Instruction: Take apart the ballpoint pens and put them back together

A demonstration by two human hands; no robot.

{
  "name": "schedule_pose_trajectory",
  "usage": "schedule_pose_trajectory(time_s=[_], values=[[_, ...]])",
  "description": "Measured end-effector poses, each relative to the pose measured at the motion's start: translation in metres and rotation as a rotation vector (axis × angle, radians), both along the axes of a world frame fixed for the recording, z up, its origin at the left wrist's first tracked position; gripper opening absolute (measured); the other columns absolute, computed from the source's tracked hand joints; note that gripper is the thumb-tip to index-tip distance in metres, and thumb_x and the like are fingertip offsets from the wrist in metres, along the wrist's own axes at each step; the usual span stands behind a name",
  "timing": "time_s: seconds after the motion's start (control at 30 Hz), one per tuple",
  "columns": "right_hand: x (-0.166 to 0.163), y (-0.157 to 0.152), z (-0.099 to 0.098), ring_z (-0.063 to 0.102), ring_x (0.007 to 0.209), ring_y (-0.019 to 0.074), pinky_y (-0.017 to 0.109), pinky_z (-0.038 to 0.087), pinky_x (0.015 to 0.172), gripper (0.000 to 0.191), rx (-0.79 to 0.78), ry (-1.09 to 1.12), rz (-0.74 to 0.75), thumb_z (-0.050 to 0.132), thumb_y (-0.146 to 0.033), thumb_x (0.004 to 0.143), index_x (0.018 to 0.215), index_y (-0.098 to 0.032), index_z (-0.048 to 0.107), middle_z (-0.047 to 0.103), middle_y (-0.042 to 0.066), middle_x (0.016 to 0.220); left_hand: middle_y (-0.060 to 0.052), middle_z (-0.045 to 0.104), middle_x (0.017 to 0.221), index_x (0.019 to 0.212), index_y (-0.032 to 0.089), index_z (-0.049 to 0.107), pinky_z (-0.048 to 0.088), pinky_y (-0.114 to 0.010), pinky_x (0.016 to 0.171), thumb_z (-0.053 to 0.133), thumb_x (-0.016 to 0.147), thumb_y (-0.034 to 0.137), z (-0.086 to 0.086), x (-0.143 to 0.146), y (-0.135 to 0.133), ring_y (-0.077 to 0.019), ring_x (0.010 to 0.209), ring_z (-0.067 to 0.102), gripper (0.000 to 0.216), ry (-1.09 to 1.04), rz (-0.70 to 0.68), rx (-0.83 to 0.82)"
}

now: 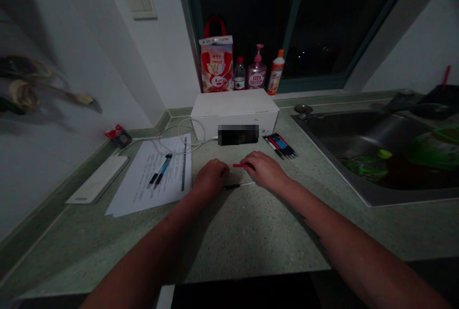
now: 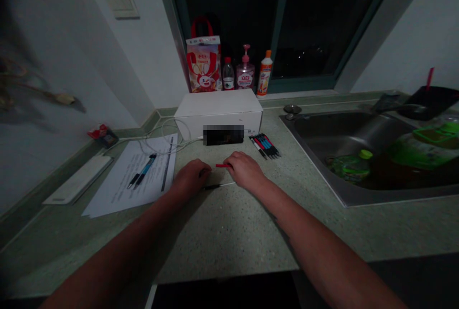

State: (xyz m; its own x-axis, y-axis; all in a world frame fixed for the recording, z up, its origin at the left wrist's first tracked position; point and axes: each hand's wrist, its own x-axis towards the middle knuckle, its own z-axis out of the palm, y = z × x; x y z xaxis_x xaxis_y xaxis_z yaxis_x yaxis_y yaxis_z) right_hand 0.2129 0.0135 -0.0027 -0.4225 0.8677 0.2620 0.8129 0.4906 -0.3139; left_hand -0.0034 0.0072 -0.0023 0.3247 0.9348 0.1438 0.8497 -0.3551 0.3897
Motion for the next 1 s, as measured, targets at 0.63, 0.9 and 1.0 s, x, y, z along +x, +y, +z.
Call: schedule_pose_trajectory(time_s=[0.63, 0.9, 1.0], values=[[-0.009, -0.013, 0.016, 0.062, 0.092, 0.0201, 0.032, 0.044, 0.08, 0.017, -0.055, 0.03, 0.243, 0.06, -0.03, 0.096, 0.099, -0.02, 0.073, 0.072, 0.006, 0.094, -0.007, 0.069, 0.088, 0.093, 0.019, 0.071, 0.046, -0.036, 0.077, 0.062, 0.087, 0.024, 0.009, -0.004, -0.01, -0.0232, 0.084, 0.063, 0.012, 0.0, -0.215, 0.097], [-0.001, -0.007, 0.019, 0.06, 0.092, 0.0217, 0.034, 0.043, 0.084, 0.015, 0.041, -0.004, 0.067, 0.059, -0.023, 0.096, 0.096, -0.019, 0.073, 0.071, 0.007, 0.093, -0.008, 0.07, 0.097, 0.108, 0.021, 0.072, 0.047, -0.04, 0.084, 0.06, 0.087, 0.021, 0.013, -0.012, -0.003, -0.0259, 0.093, 0.062, 0.025, 0.031, -0.138, 0.134], [0.0, -0.007, 0.02, 0.06, 0.091, 0.0224, 0.034, 0.044, 0.083, 0.014, 0.044, -0.002, 0.003, 0.059, -0.022, 0.095, 0.092, -0.018, 0.073, 0.07, 0.007, 0.09, -0.009, 0.069, 0.096, 0.105, 0.021, 0.073, 0.047, -0.04, 0.083, 0.056, 0.089, 0.023, 0.013, -0.014, -0.003, -0.0258, 0.093, 0.061, 0.023, 0.011, -0.09, 0.147]])
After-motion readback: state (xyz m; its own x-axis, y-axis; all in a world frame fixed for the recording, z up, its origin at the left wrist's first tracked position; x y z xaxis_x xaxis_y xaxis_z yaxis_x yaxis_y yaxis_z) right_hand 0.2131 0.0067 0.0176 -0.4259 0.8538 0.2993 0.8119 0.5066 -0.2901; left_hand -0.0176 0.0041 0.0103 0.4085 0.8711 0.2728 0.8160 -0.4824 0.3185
